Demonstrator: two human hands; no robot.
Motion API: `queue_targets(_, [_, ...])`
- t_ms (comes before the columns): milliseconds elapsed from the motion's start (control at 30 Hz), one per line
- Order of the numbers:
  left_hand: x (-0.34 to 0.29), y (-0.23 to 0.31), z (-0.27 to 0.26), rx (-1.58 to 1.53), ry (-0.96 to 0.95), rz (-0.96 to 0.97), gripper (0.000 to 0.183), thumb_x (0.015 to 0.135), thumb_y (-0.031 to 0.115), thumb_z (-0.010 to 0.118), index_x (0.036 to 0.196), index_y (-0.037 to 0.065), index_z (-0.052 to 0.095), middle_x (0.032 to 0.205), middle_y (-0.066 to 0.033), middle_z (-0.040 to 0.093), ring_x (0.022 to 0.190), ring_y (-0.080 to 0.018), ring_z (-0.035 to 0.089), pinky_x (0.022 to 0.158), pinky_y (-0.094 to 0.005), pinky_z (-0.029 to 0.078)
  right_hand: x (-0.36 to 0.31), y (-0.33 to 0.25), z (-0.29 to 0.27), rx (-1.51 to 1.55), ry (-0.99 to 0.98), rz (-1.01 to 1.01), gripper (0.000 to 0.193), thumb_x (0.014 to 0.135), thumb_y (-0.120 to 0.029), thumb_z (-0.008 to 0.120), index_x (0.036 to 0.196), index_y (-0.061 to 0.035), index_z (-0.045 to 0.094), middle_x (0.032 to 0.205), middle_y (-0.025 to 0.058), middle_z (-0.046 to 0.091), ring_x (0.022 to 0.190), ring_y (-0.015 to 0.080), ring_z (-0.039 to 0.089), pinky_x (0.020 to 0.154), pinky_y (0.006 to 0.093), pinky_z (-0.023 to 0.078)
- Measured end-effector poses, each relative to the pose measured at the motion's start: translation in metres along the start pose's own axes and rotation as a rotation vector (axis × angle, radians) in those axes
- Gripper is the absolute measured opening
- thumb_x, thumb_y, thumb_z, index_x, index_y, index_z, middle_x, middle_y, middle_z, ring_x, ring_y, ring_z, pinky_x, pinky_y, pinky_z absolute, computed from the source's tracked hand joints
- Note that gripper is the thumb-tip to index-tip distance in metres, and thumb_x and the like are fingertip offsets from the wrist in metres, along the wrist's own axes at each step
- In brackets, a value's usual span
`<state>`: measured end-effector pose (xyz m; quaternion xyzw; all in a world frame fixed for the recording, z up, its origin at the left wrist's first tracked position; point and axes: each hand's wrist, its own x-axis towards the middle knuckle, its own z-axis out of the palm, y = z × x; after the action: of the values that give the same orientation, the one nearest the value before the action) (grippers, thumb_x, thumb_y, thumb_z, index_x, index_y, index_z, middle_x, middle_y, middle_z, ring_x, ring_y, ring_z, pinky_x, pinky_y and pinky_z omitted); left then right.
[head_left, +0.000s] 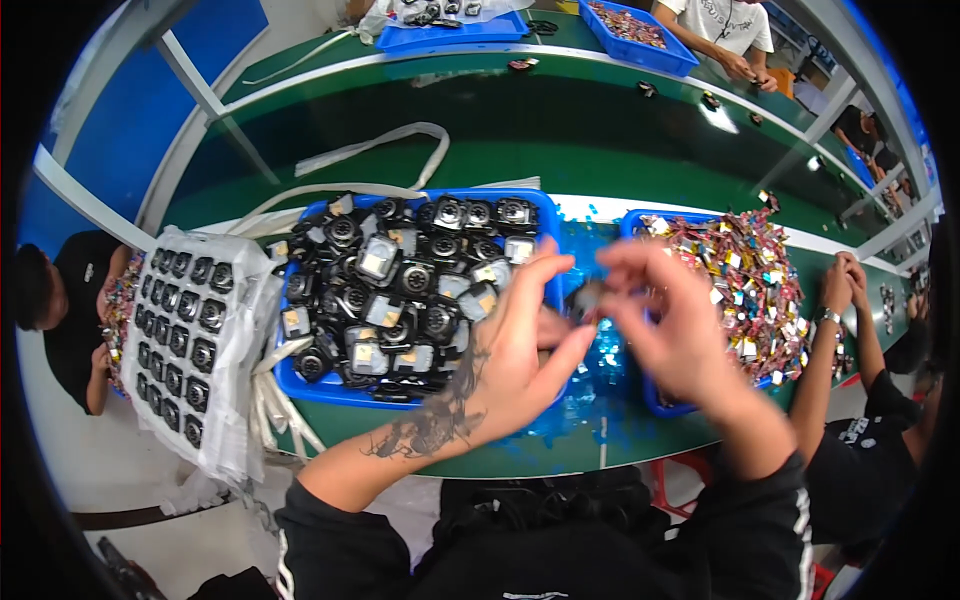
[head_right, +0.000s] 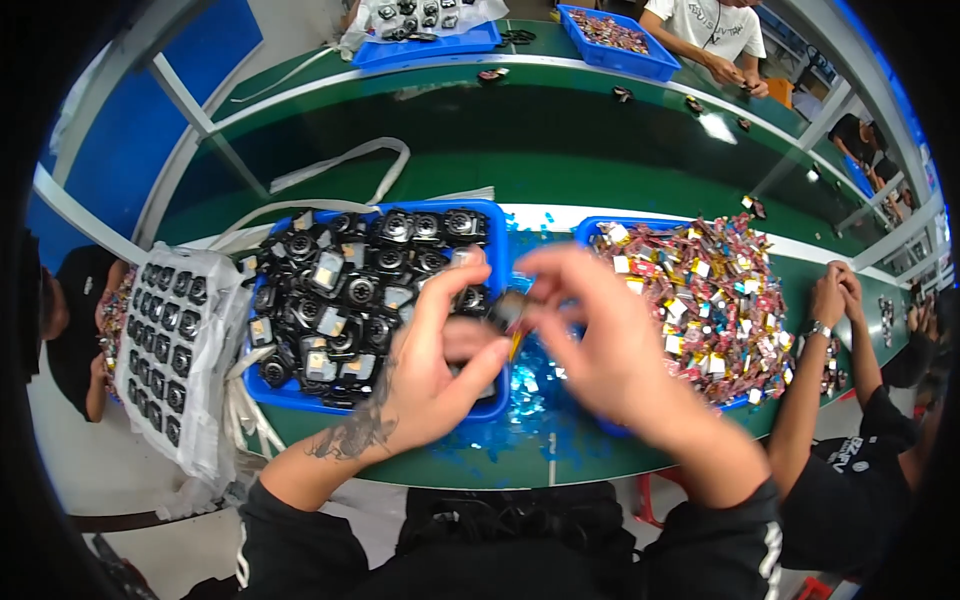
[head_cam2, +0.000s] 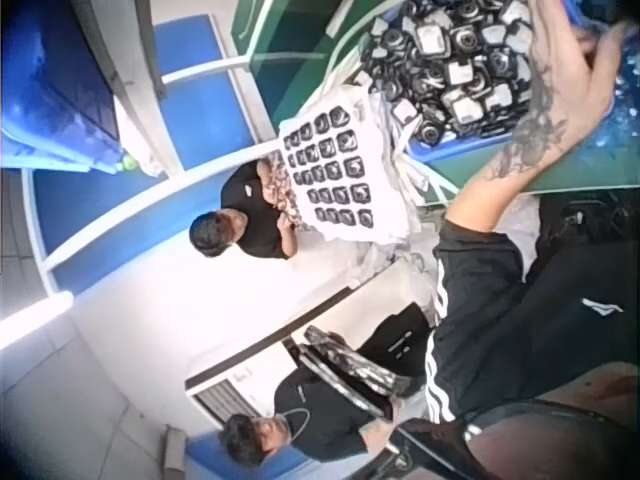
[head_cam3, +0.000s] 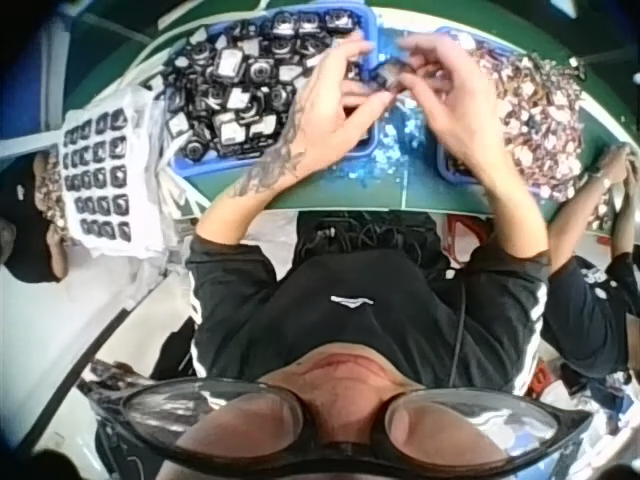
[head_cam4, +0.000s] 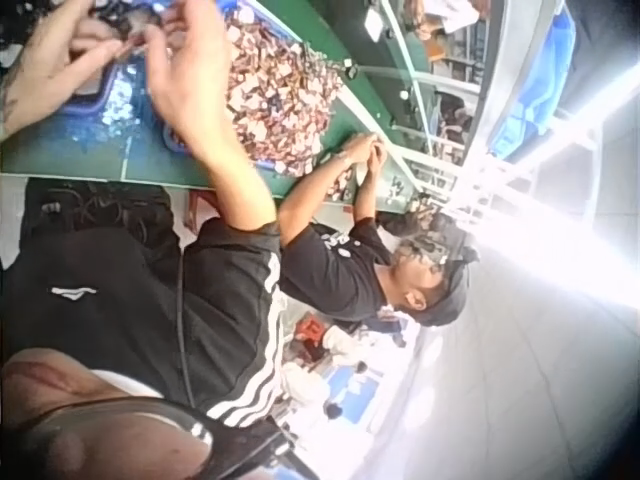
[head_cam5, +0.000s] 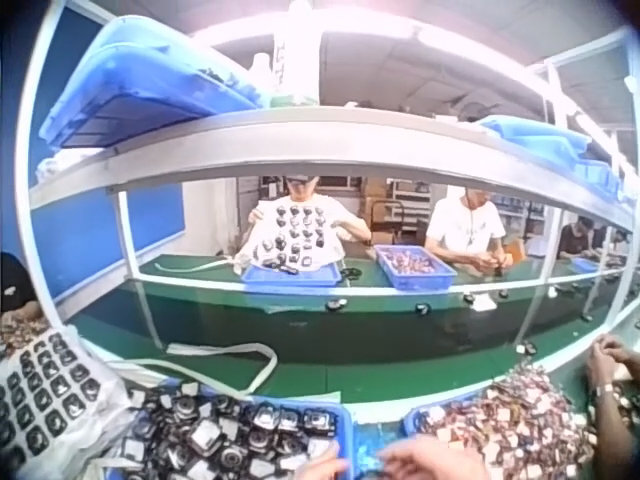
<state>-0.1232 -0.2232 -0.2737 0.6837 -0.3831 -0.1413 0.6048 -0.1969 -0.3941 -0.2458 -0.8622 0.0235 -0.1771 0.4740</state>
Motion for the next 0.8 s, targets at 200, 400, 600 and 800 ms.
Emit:
queue_targets(200, [0.019, -0.028, -0.058, 1.132, -0.011, 0.273, 0.027, 0.078, 0.029, 0.073, 0.087, 0.006, 0.063, 0.082, -0.0074, 0.060, 0.082, -0.0309, 0.058, 0.080, -0.0406, 0.045, 0.147, 0.084, -0.040, 0.126, -0.057, 0.471, 0.025, 0.081, -0.003, 0.069, 0.103, 0.0022, 0.061, 0.086, 0.0107, 0.068, 0.075, 0.0155, 0.066, 0.063, 0.0281, 0.053])
queue_targets(400, [0.021, -0.019, -0.046, 0.951, -0.113, 0.127, 0.022, 0.076, 0.011, 0.072, 0.089, 0.004, 0.055, 0.090, -0.0112, 0.056, 0.086, -0.0326, 0.055, 0.077, -0.0425, 0.045, 0.178, 0.165, 0.002, -0.164, -0.010, 0.569, 0.036, 0.063, -0.008, 0.083, 0.096, -0.0055, 0.069, 0.099, 0.0148, 0.069, 0.093, 0.0262, 0.067, 0.082, 0.0361, 0.054])
queue_targets(600, [0.035, -0.017, -0.037, -0.527, 0.142, -0.142, 0.012, 0.093, 0.001, 0.055, 0.099, 0.004, 0.045, 0.103, -0.0179, 0.065, 0.094, -0.0256, 0.067, 0.079, -0.0326, 0.058, 0.168, 0.140, -0.035, -0.728, 0.060, 0.181, 0.032, 0.073, -0.021, 0.076, 0.098, -0.0040, 0.065, 0.094, 0.0142, 0.068, 0.091, 0.0277, 0.066, 0.080, 0.0379, 0.052])
queue_targets(800, [0.029, -0.023, -0.047, -0.908, 0.191, -0.338, 0.014, 0.091, 0.003, 0.060, 0.105, 0.002, 0.057, 0.095, -0.0095, 0.067, 0.080, -0.0186, 0.068, 0.072, -0.0275, 0.058, 0.111, 0.039, -0.092, -0.599, -0.526, -0.072, 0.010, 0.081, -0.013, 0.067, 0.084, -0.0029, 0.068, 0.080, 0.0112, 0.067, 0.073, 0.0247, 0.065, 0.068, 0.0369, 0.051])
